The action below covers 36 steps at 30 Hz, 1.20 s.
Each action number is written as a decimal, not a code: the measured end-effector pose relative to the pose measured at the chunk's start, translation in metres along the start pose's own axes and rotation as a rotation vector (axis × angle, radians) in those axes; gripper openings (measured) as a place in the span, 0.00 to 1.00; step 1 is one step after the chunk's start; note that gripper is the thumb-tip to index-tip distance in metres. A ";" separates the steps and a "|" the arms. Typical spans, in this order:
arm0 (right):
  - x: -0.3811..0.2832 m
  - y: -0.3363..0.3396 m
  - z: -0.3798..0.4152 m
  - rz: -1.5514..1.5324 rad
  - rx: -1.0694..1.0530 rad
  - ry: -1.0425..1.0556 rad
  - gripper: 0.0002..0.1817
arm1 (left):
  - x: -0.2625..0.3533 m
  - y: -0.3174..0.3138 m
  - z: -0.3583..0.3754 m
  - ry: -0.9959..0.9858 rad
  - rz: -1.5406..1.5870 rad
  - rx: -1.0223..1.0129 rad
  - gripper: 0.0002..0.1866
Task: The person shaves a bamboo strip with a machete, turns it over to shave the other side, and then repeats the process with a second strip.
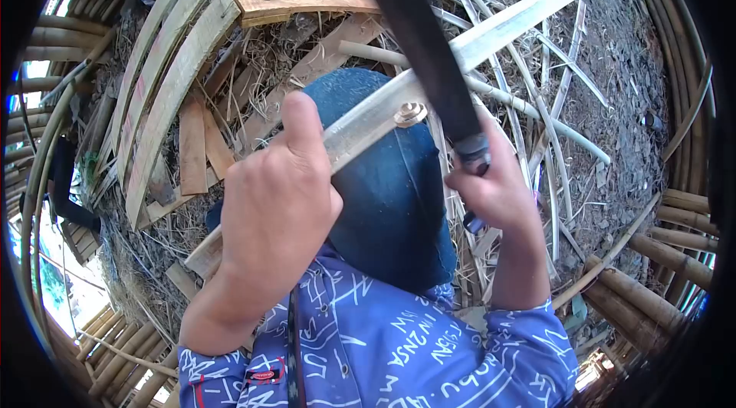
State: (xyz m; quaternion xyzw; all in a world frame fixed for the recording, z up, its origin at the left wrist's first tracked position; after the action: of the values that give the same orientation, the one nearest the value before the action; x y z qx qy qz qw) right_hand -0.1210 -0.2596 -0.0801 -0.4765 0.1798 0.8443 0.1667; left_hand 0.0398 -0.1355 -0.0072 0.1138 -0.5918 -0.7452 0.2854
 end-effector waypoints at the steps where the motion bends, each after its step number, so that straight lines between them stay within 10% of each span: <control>1: -0.001 0.002 -0.004 0.034 0.047 0.006 0.22 | 0.000 0.001 -0.001 0.012 0.000 0.006 0.19; 36: -0.025 -0.016 0.023 0.392 0.302 0.163 0.15 | -0.046 -0.011 0.049 -0.046 0.005 0.034 0.15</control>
State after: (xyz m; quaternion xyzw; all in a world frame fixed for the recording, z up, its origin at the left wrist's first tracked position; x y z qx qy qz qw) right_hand -0.1181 -0.2379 -0.0497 -0.4689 0.4055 0.7828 0.0543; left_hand 0.0491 -0.0679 -0.0116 0.1001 -0.6110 -0.7367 0.2717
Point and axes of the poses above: each hand's wrist, its own z-axis away from the middle knuckle, its own y-axis out of the back of the hand, x = y × z, the point moved 3 cm from there along -z, towards the middle knuckle, and after that the axes turned 9 degrees about -x, right-handed, at the moved point
